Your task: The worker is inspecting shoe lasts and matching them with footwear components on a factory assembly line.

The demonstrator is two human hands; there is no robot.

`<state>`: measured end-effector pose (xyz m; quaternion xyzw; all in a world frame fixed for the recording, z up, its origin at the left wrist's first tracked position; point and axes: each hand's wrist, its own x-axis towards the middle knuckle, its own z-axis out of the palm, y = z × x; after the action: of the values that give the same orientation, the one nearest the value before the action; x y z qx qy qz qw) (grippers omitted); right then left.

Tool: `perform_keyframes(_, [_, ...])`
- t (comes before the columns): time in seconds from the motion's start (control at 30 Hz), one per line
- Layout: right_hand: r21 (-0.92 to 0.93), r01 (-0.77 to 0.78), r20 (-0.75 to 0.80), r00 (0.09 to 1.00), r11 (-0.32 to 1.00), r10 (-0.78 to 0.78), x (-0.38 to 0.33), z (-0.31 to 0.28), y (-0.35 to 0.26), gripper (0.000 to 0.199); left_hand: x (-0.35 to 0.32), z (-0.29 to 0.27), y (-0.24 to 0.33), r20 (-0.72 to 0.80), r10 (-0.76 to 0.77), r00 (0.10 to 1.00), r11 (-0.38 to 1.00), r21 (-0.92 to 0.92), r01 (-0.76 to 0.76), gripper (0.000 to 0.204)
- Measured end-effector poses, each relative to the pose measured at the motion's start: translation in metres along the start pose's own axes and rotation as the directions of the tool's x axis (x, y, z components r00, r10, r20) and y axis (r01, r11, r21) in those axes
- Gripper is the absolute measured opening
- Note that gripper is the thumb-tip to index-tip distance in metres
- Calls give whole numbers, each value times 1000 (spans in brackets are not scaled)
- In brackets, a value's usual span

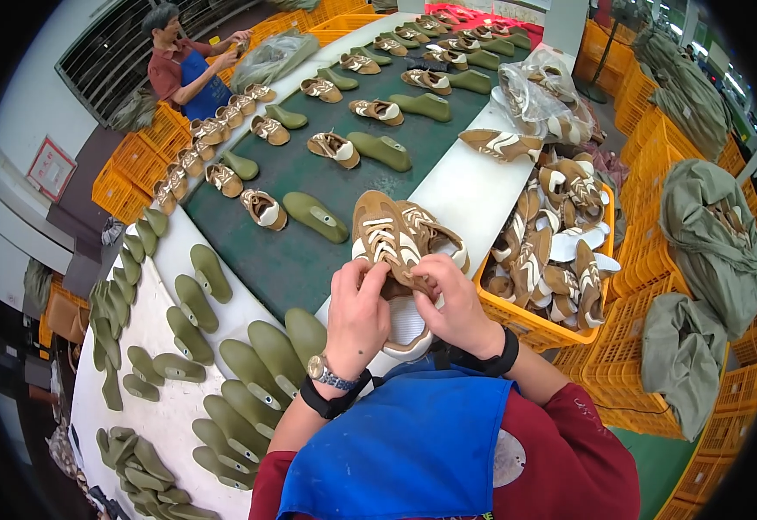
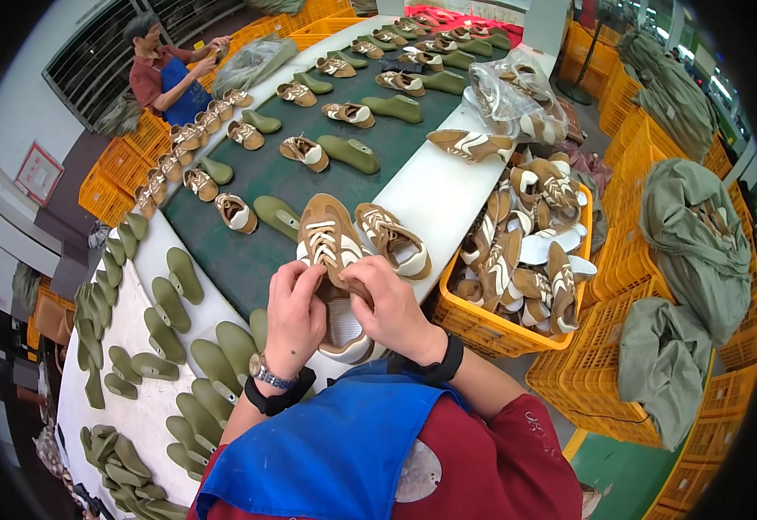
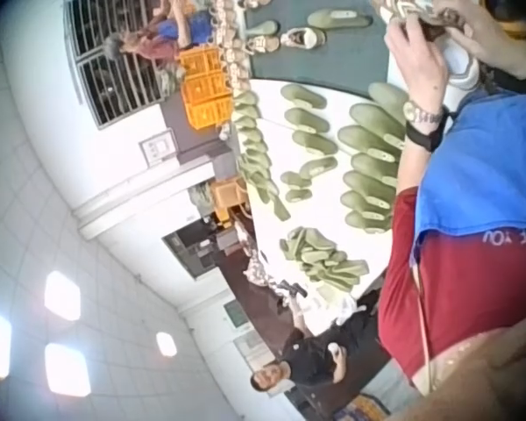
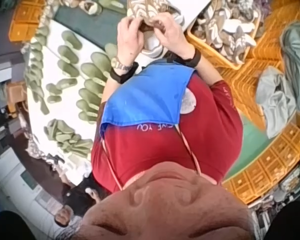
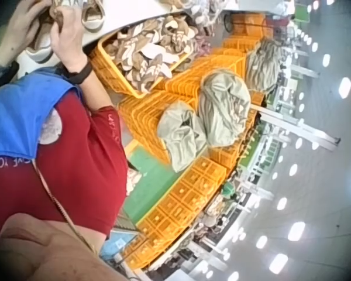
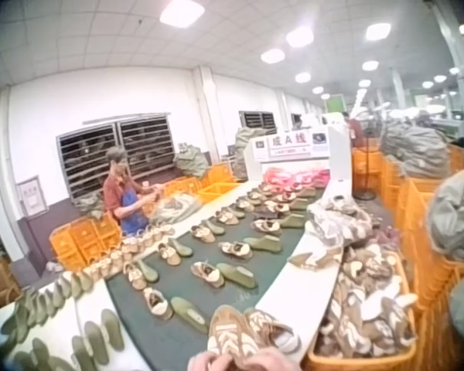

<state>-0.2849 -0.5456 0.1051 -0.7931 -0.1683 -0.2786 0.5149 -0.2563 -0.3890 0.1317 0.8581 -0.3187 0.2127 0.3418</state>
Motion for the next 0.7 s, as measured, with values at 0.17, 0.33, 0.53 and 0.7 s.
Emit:
perform_keyframes(0.17, [44,-36,-102,994,998,40,-6,5,5,39,-4,-1,4,75,11,997,999,44,-15,36])
perform_keyframes(0.33, [199,-95,-169,977,975,129,-12,6,29,33,-9,-2,-3,187,90,978,979,-196,-52,22])
perform_keyframes(0.53, [176,-192,-45,978,965,203,-14,15,33,26,-27,-16,-21,311,-53,949,962,-239,132,21])
perform_keyframes(0.7, [104,-58,68,996,993,51,-10,14,10,29,-15,-5,-3,321,-17,947,984,171,-41,62])
